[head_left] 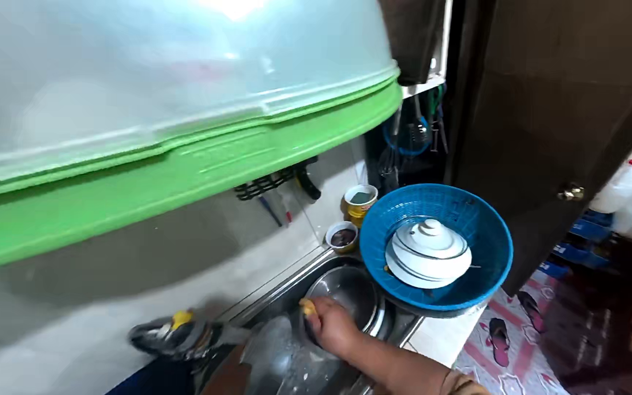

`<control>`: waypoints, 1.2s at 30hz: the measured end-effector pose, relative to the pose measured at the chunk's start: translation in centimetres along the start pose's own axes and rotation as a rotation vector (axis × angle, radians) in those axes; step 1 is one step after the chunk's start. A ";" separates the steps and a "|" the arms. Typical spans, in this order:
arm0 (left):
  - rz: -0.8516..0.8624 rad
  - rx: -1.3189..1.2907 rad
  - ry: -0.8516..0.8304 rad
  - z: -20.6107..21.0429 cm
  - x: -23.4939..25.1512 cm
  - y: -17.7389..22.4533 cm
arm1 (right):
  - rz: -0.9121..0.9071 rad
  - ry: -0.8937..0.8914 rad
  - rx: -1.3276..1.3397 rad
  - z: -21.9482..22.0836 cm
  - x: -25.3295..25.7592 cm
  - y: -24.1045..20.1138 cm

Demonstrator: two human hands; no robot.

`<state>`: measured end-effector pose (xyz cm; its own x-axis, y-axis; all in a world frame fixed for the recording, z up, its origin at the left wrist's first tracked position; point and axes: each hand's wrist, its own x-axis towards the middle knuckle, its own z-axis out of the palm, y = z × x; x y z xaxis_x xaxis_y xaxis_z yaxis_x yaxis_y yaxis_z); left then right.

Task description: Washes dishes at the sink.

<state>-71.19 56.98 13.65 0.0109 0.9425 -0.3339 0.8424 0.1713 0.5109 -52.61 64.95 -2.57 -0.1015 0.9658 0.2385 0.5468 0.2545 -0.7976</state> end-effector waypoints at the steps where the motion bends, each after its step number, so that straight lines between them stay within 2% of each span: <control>1: -0.011 -0.068 0.057 0.0 -0.8 0.8 | 0.018 -0.007 0.151 0.6 0.4 -1.8; 3: -0.139 -0.187 -0.019 -1.5 -2.6 2.3 | 0.118 0.012 0.423 2.4 1.2 -4.8; 5: -0.004 -0.374 0.217 0.5 -3.8 0.1 | 0.210 0.033 0.553 4.5 1.8 -6.6; 6: 0.037 -0.429 0.337 1.2 -4.8 0.6 | 0.218 0.033 0.562 6.0 1.9 -6.9; 7: -0.017 -0.465 0.380 0.6 -6.4 2.8 | 0.210 0.004 0.530 7.5 1.9 -7.0; 8: -0.165 -0.499 0.301 -1.3 -8.2 6.3 | 0.189 -0.056 0.462 8.9 1.6 -7.0; 9: -0.222 -0.551 0.322 -1.6 -8.8 7.6 | 0.156 -0.137 0.370 10.0 1.2 -7.0; 10: -0.148 -0.637 0.437 -0.1 -8.1 6.0 | 0.118 -0.222 0.263 10.8 0.8 -7.0; 11: -0.036 -0.757 0.556 2.3 -6.1 2.7 | 0.072 -0.297 0.140 10.9 0.4 -7.1; 14: 0.026 -1.116 0.628 5.4 -0.3 -5.4 | -0.103 -0.392 -0.037 10.6 0.8 -6.9; 16: 0.008 -1.210 0.668 4.7 0.2 -6.1 | -0.241 -0.356 -0.137 10.4 1.8 -7.1; 18: 0.048 -1.327 0.663 4.4 0.7 -6.3 | -0.327 -0.293 -0.240 10.6 3.1 -6.9; 20: 0.094 -1.443 0.617 5.3 2.1 -7.4 | -0.335 -0.270 -0.326 10.3 4.4 -6.7; 22: 0.019 -1.544 0.592 7.4 4.0 -8.1 | -0.282 -0.300 -0.350 10.4 5.0 -5.9; 25: -0.153 -1.825 0.481 11.3 7.6 -9.5 | -0.254 -0.486 -0.309 11.0 3.8 -3.9; 28: -0.163 -2.005 0.403 15.0 10.7 -11.4 | -0.367 -0.731 -0.321 10.9 1.7 -0.3; 31: -0.181 -2.009 0.365 15.9 11.4 -11.8 | -0.465 -0.795 -0.416 9.1 0.7 3.9; 34: -0.232 -1.953 0.382 15.6 11.3 -11.5 | -0.385 -0.773 -0.551 5.1 1.3 6.0; 36: -0.240 -1.936 0.395 15.5 11.3 -11.6 | -0.317 -0.695 -0.636 3.0 2.8 6.8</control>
<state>-72.45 61.24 -8.33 -0.3202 0.8105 -0.4905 -0.7947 0.0520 0.6048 -51.67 69.53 -9.05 -0.6734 0.7238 -0.1505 0.7334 0.6285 -0.2590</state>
